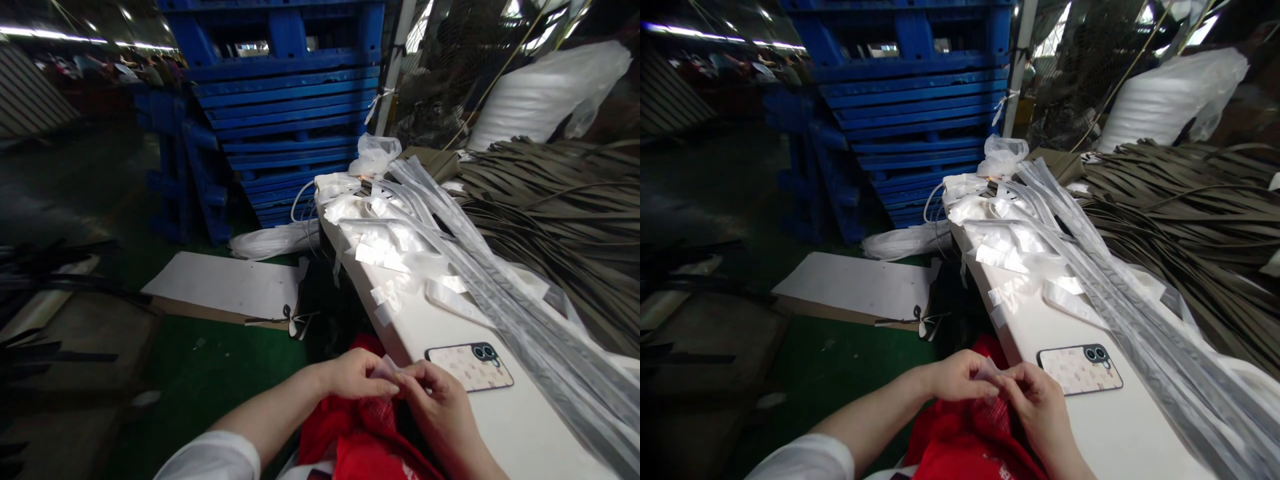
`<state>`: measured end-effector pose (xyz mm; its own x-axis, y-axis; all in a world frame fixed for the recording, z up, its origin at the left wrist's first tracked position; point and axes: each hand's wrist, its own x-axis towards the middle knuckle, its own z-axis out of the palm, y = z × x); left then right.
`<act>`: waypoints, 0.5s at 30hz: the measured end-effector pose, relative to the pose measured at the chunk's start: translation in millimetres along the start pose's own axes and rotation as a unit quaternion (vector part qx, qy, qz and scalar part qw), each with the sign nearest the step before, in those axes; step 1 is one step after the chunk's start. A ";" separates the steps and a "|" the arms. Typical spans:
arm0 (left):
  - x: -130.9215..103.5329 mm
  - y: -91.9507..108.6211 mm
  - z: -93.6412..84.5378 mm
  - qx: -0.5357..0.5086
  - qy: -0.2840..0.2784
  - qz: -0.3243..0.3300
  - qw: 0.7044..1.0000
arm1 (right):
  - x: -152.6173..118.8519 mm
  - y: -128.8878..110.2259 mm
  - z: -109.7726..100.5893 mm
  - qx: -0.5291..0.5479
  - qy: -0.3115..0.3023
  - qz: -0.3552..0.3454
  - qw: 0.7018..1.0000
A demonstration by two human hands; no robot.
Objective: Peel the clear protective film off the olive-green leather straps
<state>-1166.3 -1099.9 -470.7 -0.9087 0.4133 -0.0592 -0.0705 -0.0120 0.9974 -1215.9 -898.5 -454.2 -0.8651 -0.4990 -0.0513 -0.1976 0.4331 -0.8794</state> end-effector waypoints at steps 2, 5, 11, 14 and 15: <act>-0.7 -0.5 -0.1 0.001 -0.009 -0.006 1.000 | 3.0 -1.4 3.5 -0.001 0.000 -0.015 1.000; -2.9 2.9 -0.8 -0.013 0.009 -0.021 1.000 | 13.1 -3.7 10.6 0.005 -0.009 -0.026 1.000; -7.2 -1.0 -4.0 -0.095 0.103 -0.083 0.987 | 71.9 0.5 9.7 -0.053 0.032 -0.054 0.997; -9.5 -14.5 -9.4 -0.104 0.175 -0.091 0.975 | 102.3 11.6 4.2 -0.120 0.105 -0.097 0.982; -10.7 -19.4 -12.6 -0.108 0.190 -0.095 0.971 | 107.9 14.2 3.9 -0.123 0.107 -0.108 0.981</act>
<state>-1160.4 -1115.5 -489.9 -0.9543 0.0619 -0.2925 -0.2989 -0.1752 0.9381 -1310.2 -949.2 -474.1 -0.8630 -0.4406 0.2472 -0.4689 0.5163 -0.7167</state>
